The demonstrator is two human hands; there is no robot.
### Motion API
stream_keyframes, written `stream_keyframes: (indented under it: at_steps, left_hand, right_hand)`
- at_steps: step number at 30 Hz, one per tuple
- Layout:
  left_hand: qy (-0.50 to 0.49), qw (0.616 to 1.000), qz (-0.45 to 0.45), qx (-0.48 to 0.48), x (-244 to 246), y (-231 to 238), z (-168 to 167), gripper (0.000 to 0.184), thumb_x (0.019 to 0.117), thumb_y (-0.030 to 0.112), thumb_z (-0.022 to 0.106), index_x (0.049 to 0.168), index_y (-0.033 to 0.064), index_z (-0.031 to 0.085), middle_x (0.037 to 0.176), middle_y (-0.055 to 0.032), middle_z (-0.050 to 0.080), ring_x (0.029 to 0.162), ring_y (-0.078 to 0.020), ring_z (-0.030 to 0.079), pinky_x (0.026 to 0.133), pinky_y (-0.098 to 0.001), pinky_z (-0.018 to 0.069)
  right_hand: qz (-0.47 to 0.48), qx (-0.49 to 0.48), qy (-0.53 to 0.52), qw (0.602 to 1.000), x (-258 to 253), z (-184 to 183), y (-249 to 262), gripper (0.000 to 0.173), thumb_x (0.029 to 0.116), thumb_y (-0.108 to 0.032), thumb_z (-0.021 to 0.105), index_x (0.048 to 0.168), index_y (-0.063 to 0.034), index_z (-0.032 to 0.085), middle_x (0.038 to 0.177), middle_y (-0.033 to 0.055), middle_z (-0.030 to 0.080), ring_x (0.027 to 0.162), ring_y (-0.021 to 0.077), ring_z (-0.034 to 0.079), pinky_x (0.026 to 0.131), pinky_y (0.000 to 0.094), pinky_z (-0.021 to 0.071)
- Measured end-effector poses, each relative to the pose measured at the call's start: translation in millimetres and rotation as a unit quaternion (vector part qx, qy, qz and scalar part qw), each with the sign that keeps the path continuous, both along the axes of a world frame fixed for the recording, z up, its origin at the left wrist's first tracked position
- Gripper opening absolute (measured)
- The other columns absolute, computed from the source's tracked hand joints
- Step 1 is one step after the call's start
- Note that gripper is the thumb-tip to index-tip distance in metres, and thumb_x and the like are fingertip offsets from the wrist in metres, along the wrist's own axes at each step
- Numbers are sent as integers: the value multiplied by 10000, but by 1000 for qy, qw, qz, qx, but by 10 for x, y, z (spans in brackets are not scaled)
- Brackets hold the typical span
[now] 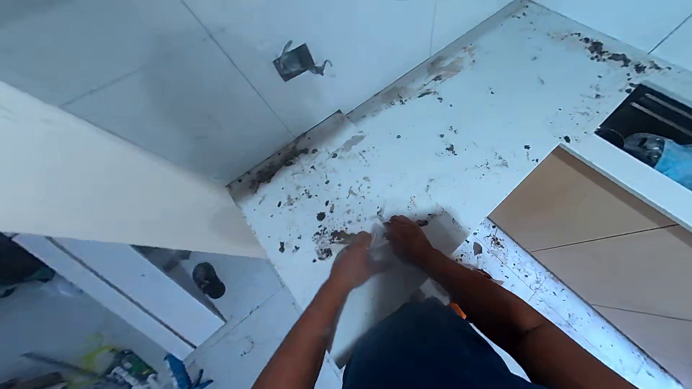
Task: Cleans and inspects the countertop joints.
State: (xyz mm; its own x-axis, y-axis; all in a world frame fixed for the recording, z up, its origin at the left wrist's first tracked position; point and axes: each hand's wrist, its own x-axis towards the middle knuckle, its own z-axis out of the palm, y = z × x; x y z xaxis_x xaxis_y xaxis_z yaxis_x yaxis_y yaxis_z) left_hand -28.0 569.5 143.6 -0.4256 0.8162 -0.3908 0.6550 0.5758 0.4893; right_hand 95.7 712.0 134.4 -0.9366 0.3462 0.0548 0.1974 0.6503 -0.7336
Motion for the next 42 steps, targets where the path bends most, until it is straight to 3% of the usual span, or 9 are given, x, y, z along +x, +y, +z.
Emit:
stream_keyframes:
  at_steps: [8, 12, 18, 22, 25, 29, 33, 38, 42]
  left_hand:
    - [16, 997, -31, 68, -147, 307, -127, 215, 1004, 173, 592, 1027, -16, 692, 938, -231, 699, 943, -410, 686, 847, -642, 511]
    - [-23, 986, 29, 163, -240, 318, -211, 156, 978, 127, 619, 869, 25, 664, 720, -114, 614, 691, -262, 611, 660, -515, 493]
    - [-38, 948, 198, 248, -516, 221, 143, 264, 1054, 230, 569, 1037, -15, 665, 826, -136, 650, 709, -228, 618, 694, -486, 540]
    - [-51, 942, 218, 250, -854, 11, 517, 271, 1066, 289, 546, 936, 51, 564, 696, -42, 512, 570, -138, 484, 563, -369, 453]
    - [-35, 979, 113, 164, -547, 145, 460, 416, 897, 195, 805, 1209, 6, 605, 1009, -185, 674, 874, -294, 668, 798, -535, 558]
    - [79, 996, -19, 41, -52, 598, 8, 702, 902, 436, 760, 1445, 48, 542, 1456, -206, 547, 1324, -383, 550, 1084, -611, 443]
    - [140, 989, -51, -16, 103, 946, -163, 413, 1006, 325, 623, 1284, 21, 662, 1275, -236, 663, 1231, -411, 613, 1039, -609, 460]
    - [103, 991, -79, 32, -88, 1048, -147, 213, 1009, 205, 582, 1066, 29, 687, 975, -210, 713, 982, -405, 692, 866, -632, 521]
    - [78, 984, -62, 147, -169, 1018, -305, 271, 1042, 223, 553, 908, 11, 653, 757, -170, 649, 757, -349, 669, 706, -571, 528]
  right_hand:
    - [-12, 22, -163, 986, 290, 138, 185, 414, 1071, -224, 508, 1412, 0, 575, 1385, 229, 604, 1329, 366, 555, 1131, 517, 423]
    - [-48, 68, -246, 966, 260, 88, 448, 371, 1051, -280, 559, 1362, -85, 609, 1208, 201, 682, 1142, 392, 657, 938, 583, 526]
    - [-74, 72, -170, 980, 118, 128, 444, 236, 1023, -115, 555, 1210, -30, 671, 1103, 204, 721, 1050, 389, 701, 877, 593, 543]
    - [-105, 103, -27, 989, 95, -128, 407, 252, 972, -63, 612, 1182, 38, 708, 1077, 227, 728, 1019, 383, 717, 884, 562, 567]
    - [-107, 118, 34, 987, 62, -188, 372, 247, 944, -32, 626, 1155, 50, 725, 1069, 237, 730, 1023, 390, 715, 901, 551, 564]
    - [-68, 99, -5, 993, 107, -109, 330, 267, 969, -59, 604, 1190, 36, 719, 1126, 235, 722, 1109, 388, 682, 1000, 537, 517]
    - [-67, 106, 52, 991, 257, -206, 323, 258, 964, -47, 592, 1164, 38, 732, 1111, 218, 735, 1111, 371, 691, 1020, 506, 520]
    - [-161, 8, -251, 955, 307, 181, 575, 481, 1047, -281, 538, 1496, -122, 467, 1116, 206, 713, 1074, 404, 691, 895, 601, 543]
    - [-161, 47, -245, 955, 182, 118, 689, 283, 1019, -137, 532, 1269, -79, 651, 1150, 193, 709, 1100, 386, 683, 890, 584, 545]
